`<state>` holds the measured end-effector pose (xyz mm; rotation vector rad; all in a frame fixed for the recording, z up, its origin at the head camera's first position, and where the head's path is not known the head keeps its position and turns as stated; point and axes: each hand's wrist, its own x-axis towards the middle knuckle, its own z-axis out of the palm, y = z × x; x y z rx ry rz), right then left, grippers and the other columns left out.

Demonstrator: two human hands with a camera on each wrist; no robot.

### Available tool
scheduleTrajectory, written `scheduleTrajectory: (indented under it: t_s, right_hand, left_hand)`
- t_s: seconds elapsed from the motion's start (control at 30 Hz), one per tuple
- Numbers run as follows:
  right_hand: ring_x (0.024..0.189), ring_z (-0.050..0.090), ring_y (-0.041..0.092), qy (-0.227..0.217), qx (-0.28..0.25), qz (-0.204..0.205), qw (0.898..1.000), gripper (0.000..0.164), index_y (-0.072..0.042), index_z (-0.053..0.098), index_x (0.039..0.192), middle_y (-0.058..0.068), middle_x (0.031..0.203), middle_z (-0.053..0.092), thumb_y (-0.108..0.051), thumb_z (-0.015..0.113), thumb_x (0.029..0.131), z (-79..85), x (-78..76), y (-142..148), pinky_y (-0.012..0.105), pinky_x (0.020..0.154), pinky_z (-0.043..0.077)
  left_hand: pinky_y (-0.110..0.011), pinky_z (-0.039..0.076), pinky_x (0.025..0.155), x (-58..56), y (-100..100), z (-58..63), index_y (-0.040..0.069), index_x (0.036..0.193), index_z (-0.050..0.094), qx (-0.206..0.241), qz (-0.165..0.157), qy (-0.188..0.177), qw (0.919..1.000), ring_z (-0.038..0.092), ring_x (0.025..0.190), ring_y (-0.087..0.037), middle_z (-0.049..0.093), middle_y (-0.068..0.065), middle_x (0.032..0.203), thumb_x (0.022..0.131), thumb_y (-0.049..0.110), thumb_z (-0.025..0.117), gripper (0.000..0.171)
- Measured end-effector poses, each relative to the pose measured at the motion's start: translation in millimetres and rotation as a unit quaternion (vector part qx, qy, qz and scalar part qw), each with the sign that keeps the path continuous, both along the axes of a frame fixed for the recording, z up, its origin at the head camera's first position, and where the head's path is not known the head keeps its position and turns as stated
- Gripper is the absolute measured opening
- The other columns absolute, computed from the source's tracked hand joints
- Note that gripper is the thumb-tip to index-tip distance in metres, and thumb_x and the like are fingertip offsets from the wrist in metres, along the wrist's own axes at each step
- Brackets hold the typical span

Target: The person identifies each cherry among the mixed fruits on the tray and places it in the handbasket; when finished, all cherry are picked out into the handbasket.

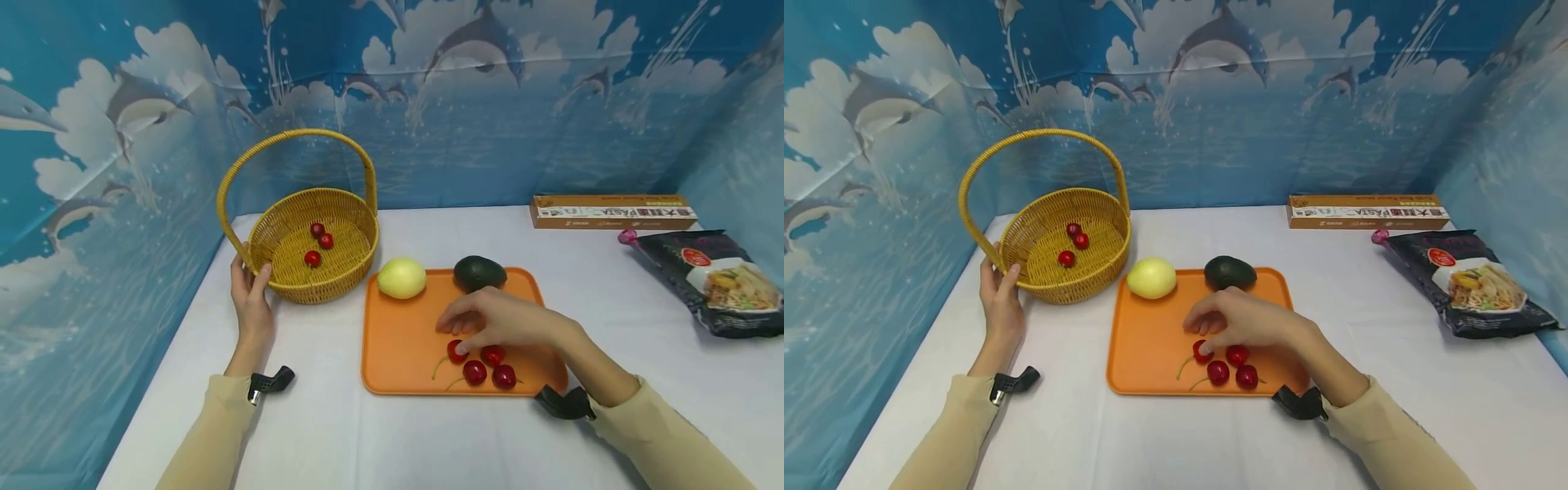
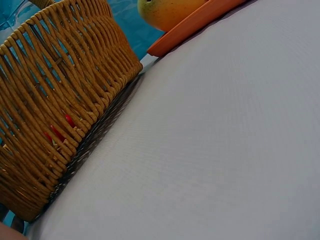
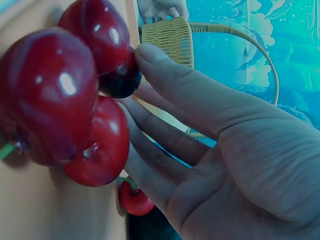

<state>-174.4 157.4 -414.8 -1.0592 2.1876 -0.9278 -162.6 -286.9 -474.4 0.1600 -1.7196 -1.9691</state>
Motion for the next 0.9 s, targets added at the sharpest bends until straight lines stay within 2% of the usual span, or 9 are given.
scheduleTrajectory:
  t_s: [0.2, 0.4, 0.6, 0.9]
  right_hand:
    - [0.105, 0.069, 0.015, -0.029, 0.004, 0.008, 1.0, 0.04, -0.02, 0.074, 0.127, -0.008, 0.116, 0.075, -0.024, 0.086, 0.089, -0.1, 2.1, 0, 0.037, 0.096, 0.058]
    - [0.105, 0.068, 0.01, 0.003, 0.014, 0.011, 1.0, 0.033, -0.022, 0.077, 0.121, -0.012, 0.114, 0.075, -0.023, 0.086, 0.089, 2.2, 6.0, -3, 0.036, 0.098, 0.057]
    - [0.106, 0.068, 0.008, 0.016, 0.019, 0.011, 1.0, 0.034, -0.02, 0.076, 0.123, -0.012, 0.116, 0.074, -0.021, 0.085, 0.09, 1.8, 13.9, -10, 0.036, 0.098, 0.057]
    - [0.106, 0.064, 0.006, 0.069, 0.028, 0.01, 0.997, 0.03, -0.026, 0.076, 0.119, -0.016, 0.114, 0.071, -0.023, 0.085, 0.09, -1.3, 17.0, -15, 0.038, 0.099, 0.055]
  left_hand:
    - [-0.023, 0.037, 0.114, 1.2, 0, 0.2, 0.021, 0.162, 0.037, 0.001, -0.001, 0.003, 1.0, 0.039, 0.152, -0.026, 0.041, -0.009, 0.164, 0.104, 0.015, 0.059, 0.062]
    - [-0.022, 0.036, 0.114, 1.2, 2, 0.6, 0.02, 0.162, 0.037, -0.004, -0.001, 0.003, 1.0, 0.039, 0.152, -0.026, 0.042, -0.009, 0.164, 0.104, 0.015, 0.059, 0.062]
    - [-0.023, 0.036, 0.115, 3.2, 2, 0.0, 0.021, 0.162, 0.037, -0.007, 0.001, -0.002, 1.0, 0.038, 0.153, -0.025, 0.041, -0.007, 0.164, 0.104, 0.015, 0.059, 0.062]
    - [-0.022, 0.037, 0.114, 1.5, 2, -1.0, 0.021, 0.162, 0.038, 0.0, 0.003, 0.002, 1.0, 0.038, 0.153, -0.027, 0.041, -0.008, 0.164, 0.104, 0.013, 0.058, 0.062]
